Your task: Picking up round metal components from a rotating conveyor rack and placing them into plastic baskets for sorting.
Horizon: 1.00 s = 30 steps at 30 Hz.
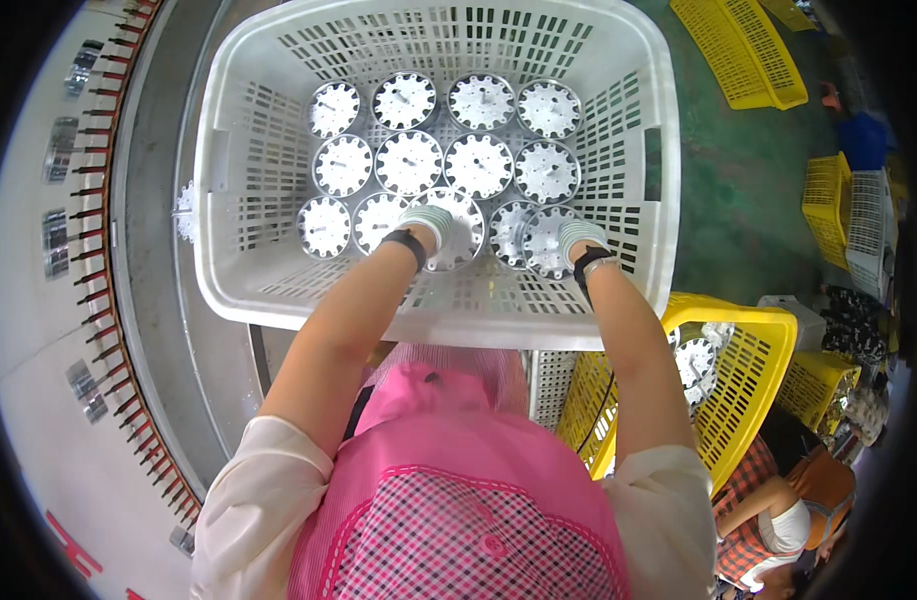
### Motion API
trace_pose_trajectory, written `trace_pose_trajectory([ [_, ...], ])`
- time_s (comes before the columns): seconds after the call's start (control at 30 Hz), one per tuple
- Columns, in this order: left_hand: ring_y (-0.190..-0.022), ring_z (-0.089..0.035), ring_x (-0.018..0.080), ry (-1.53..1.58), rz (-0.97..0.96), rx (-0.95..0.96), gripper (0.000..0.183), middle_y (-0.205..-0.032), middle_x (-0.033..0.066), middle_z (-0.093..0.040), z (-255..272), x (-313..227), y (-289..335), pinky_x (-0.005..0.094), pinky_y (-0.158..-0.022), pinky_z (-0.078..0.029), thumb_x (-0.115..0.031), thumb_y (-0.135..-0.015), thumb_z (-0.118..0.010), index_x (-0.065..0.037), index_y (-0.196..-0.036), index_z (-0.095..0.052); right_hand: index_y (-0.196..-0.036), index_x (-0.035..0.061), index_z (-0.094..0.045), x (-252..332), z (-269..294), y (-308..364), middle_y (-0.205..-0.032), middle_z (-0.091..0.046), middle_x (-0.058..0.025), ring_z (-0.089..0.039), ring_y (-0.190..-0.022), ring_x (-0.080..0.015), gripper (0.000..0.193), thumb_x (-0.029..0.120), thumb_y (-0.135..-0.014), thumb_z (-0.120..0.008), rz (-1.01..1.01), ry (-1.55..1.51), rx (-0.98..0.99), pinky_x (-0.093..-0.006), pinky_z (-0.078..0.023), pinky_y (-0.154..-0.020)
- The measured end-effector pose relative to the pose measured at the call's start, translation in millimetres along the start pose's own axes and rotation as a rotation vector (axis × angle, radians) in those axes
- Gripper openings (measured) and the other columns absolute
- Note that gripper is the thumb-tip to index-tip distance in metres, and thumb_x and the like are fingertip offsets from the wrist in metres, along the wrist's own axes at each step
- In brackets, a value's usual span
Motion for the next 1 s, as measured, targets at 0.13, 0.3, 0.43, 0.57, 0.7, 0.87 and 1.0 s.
trace_pose_trajectory([
  [0.13, -0.110, -0.054, 0.0306, -0.268, -0.297, 0.052, 0.038, -0.123, 0.0096, -0.055, -47.4, -20.6, -49.6, 0.0409, -0.092, -0.043, -0.030, -0.084, -0.050, -0.014, -0.117, -0.058, -0.102, 0.0037, -0.063, 8.2, 36.9, 17.1, -0.106, -0.061, -0.0170, -0.060, -0.097, -0.0349, 0.027, 0.016, -0.084, -0.047, -0.026, -0.124, -0.077, -0.0431, -0.049, -0.082],
  [0.3, -0.112, -0.052, 0.0325, -0.021, -0.185, 0.143, 0.044, -0.123, 0.0165, -0.053, 9.4, -29.8, 12.5, 0.0422, -0.096, -0.039, -0.032, -0.087, -0.044, -0.008, -0.124, -0.049, -0.105, 0.0084, -0.057, 17.4, 70.3, 94.6, -0.097, -0.062, -0.0204, -0.059, -0.091, -0.0363, 0.035, 0.035, -0.084, -0.049, 0.167, -0.218, -0.389, -0.0451, -0.047, -0.079],
  [0.43, -0.093, -0.061, 0.0333, 0.052, -0.248, -0.192, 0.036, -0.100, 0.0189, -0.063, 36.3, 34.1, 58.7, 0.0426, -0.080, -0.048, -0.025, -0.085, -0.048, -0.005, -0.113, -0.057, -0.106, 0.0101, -0.057, 64.1, 93.7, 84.9, -0.094, -0.062, -0.0214, -0.059, -0.087, -0.0376, 0.034, 0.035, -0.084, -0.049, 0.271, -0.279, -0.334, -0.0462, -0.046, -0.077],
  [0.57, -0.084, -0.061, 0.0335, 0.295, -0.188, -0.514, 0.032, -0.094, 0.0173, -0.063, 35.4, 155.5, 146.9, 0.0398, -0.075, -0.049, -0.018, -0.085, -0.051, -0.005, -0.113, -0.055, -0.102, 0.0055, -0.059, 163.4, 138.4, 59.4, -0.098, -0.061, -0.0223, -0.058, -0.093, -0.0361, 0.031, 0.028, -0.083, -0.051, 0.391, -0.113, -0.465, -0.0444, -0.046, -0.079],
  [0.7, -0.092, -0.059, 0.0328, 0.398, -0.011, -0.586, 0.036, -0.102, 0.0171, -0.061, -12.6, 274.0, 236.7, 0.0393, -0.081, -0.047, -0.019, -0.085, -0.050, -0.009, -0.120, -0.052, -0.111, 0.0049, -0.057, 309.6, 180.8, 63.3, -0.102, -0.062, -0.0168, -0.057, -0.094, -0.0366, 0.030, 0.022, -0.086, -0.051, 0.628, -0.067, -0.507, -0.0413, -0.045, -0.084],
  [0.87, -0.095, -0.057, 0.0340, 0.750, 0.268, -1.078, 0.037, -0.104, 0.0183, -0.060, -60.9, 421.1, 381.3, 0.0397, -0.084, -0.046, -0.023, -0.085, -0.049, -0.004, -0.117, -0.053, -0.105, 0.0037, -0.061, 565.3, 234.6, 83.6, -0.098, -0.063, -0.0193, -0.060, -0.093, -0.0327, 0.030, 0.025, -0.085, -0.054, 1.030, -0.182, -0.353, -0.0383, -0.046, -0.082],
  [1.0, -0.093, -0.060, 0.0253, 0.864, 0.630, -1.745, 0.033, -0.102, 0.0142, -0.062, -167.1, 518.3, 498.7, 0.0347, -0.084, -0.047, -0.008, -0.084, -0.051, -0.001, -0.116, -0.053, -0.109, 0.0064, -0.058, 741.6, 227.7, 103.4, -0.098, -0.063, -0.0161, -0.060, -0.087, -0.0327, 0.031, 0.026, -0.085, -0.055, 1.145, -0.263, -0.166, -0.0392, -0.046, -0.079],
])
Point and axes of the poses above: each hand's wrist, its own y-axis away from the middle knuckle, its own z-axis out of the back of the hand, x = y × z, the point moved 5 cm from there along -y, towards the middle knuckle
